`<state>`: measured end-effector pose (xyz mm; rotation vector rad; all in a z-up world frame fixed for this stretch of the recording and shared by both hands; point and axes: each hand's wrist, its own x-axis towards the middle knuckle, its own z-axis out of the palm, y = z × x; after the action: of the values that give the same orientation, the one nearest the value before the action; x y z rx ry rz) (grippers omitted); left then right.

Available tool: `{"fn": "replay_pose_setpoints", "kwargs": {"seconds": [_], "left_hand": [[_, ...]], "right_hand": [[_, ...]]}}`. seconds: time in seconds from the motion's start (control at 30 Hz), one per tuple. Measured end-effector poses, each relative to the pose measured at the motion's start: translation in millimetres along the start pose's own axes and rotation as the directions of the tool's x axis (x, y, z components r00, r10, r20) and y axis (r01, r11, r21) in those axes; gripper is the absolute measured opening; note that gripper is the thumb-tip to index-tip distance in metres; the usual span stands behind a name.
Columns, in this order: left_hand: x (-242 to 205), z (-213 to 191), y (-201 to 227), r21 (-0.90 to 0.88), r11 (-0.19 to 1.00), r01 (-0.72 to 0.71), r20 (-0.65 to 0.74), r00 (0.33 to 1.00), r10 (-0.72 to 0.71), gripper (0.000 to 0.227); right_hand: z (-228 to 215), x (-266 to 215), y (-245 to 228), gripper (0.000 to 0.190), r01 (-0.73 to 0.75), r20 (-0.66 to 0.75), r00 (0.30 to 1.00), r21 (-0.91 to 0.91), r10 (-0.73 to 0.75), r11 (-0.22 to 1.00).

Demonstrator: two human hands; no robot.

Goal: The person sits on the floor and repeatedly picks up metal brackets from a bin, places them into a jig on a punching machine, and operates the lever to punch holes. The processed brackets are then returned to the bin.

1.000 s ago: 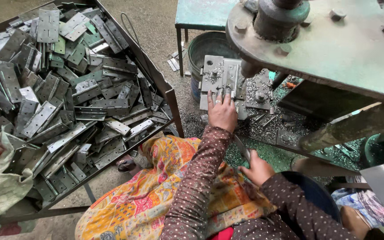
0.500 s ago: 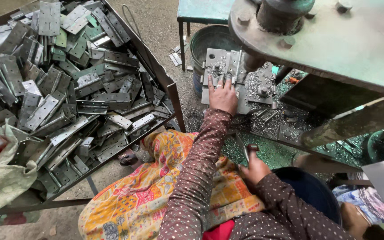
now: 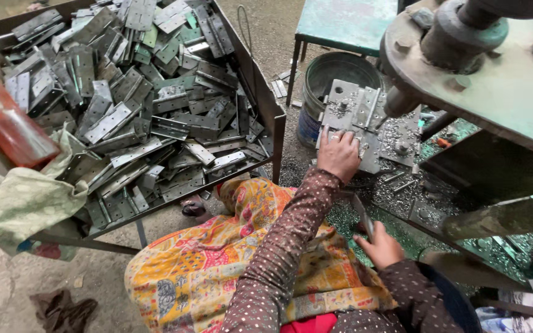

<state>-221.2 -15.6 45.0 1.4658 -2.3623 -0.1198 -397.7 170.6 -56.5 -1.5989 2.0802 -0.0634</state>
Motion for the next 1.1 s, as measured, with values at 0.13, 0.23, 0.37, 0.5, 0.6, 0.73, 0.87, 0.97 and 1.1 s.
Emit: {"fn": "replay_pose_setpoints", "kwargs": {"seconds": [0.13,0.23,0.37,0.5,0.6,0.73,0.87,0.97,1.1], "left_hand": [[-56.4,-1.1,-48.9,-0.27,0.963,0.019,-0.416,0.899,-0.134,0.033],[-81.7,1.8,-121.5,-0.239,0.942,0.237,-0.486,0.81,-0.328,0.04],[-83.3,24.7,-218.2,-0.167,0.763,0.625,-0.259,0.719,-0.645,0.055],[-64.8,70.9,-268.5,-0.036,0.686,0.726,-0.166,0.673,-0.721,0.062],[-42.9,98.9,-295.8,0.212,0.654,0.726,-0.212,0.688,-0.695,0.038],[-26.5,123.9,-317.3,0.175,0.678,0.714,-0.123,0.699,-0.704,0.038],[-31.6,118.6,-323.0,-0.286,0.556,0.78,-0.117,0.548,-0.828,0.034],[-48.8,89.0,-307.1,-0.59,0.386,0.709,-0.103,0.408,-0.907,0.037],[-94.2,30.9,-252.7,-0.674,0.513,0.532,-0.353,0.378,-0.856,0.042]], "right_hand": [[-81.4,-14.0,-32.0,0.044,0.255,-0.235,0.95,0.209,-0.204,0.944],[-101.4,-27.8,-60.9,0.038,0.447,-0.393,0.848,0.169,-0.356,0.879],[-109.2,-33.4,-80.8,0.031,0.382,-0.348,0.894,0.263,-0.282,0.886],[-115.8,-38.3,-89.0,0.026,0.322,-0.382,0.896,0.204,-0.228,0.924],[-117.2,-39.2,-98.3,0.023,0.225,-0.361,0.922,0.198,-0.142,0.954],[-121.9,-40.1,-101.8,0.019,0.213,-0.336,0.93,0.17,-0.147,0.962],[-122.3,-42.3,-101.2,0.018,0.285,-0.402,0.89,0.122,-0.215,0.951],[-122.8,-41.9,-100.8,0.015,0.315,-0.401,0.878,0.07,-0.262,0.947],[-120.0,-41.8,-97.6,0.014,0.346,-0.437,0.845,0.009,-0.307,0.938]]}}
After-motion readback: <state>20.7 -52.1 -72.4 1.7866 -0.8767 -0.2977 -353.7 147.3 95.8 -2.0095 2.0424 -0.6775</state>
